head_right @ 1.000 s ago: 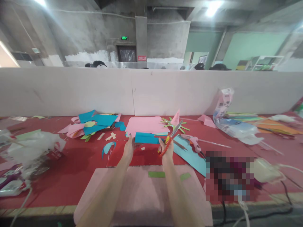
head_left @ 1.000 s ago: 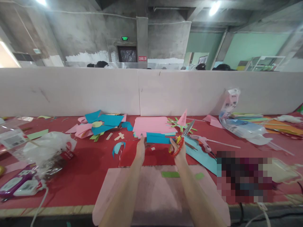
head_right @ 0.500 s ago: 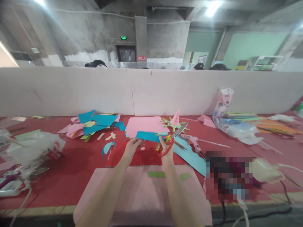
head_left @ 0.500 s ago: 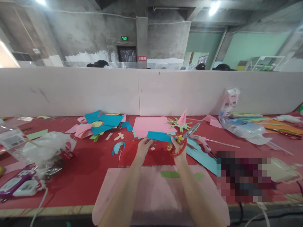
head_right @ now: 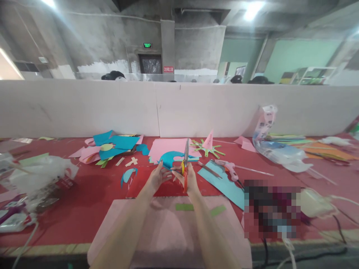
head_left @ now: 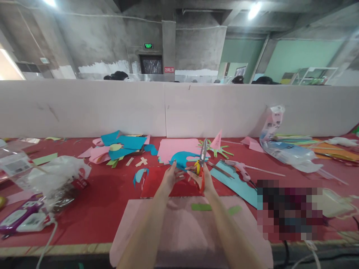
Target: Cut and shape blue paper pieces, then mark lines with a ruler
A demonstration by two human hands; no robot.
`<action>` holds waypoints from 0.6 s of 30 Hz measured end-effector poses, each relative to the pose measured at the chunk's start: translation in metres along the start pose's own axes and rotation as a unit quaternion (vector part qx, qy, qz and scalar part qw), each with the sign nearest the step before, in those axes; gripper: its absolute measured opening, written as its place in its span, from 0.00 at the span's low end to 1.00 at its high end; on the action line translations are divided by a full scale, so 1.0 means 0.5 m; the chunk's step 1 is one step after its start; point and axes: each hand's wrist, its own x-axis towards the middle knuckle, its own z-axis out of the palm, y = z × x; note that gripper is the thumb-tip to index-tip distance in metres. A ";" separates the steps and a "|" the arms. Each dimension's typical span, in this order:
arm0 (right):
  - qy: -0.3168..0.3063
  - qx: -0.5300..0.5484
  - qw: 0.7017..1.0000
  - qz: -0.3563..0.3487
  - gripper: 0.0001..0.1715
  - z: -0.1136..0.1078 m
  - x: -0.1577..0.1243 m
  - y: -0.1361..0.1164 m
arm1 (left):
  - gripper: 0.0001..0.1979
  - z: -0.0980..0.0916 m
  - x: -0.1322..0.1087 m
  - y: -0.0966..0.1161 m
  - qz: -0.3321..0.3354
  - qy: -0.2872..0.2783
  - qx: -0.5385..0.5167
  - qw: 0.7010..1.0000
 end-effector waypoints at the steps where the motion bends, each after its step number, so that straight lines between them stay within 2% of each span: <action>1: -0.012 -0.003 1.000 0.004 0.27 0.001 -0.002 -0.001 | 0.21 -0.001 0.000 0.000 0.006 0.002 -0.010 1.000; 7: -0.048 0.011 0.999 0.010 0.23 -0.004 -0.006 0.006 | 0.15 -0.011 0.011 -0.008 0.027 0.010 -0.036 0.999; 10: -0.003 0.004 1.000 0.006 0.22 -0.003 -0.006 -0.002 | 0.15 -0.012 0.012 -0.008 0.029 0.010 -0.028 0.999; 14: 0.075 -0.015 0.997 0.009 0.25 0.002 -0.004 -0.017 | 0.17 -0.008 0.006 -0.003 0.043 -0.006 -0.018 0.999; 18: 0.115 -0.031 0.993 -0.002 0.27 -0.001 0.000 -0.013 | 0.17 -0.007 0.003 -0.004 0.071 -0.005 -0.019 0.997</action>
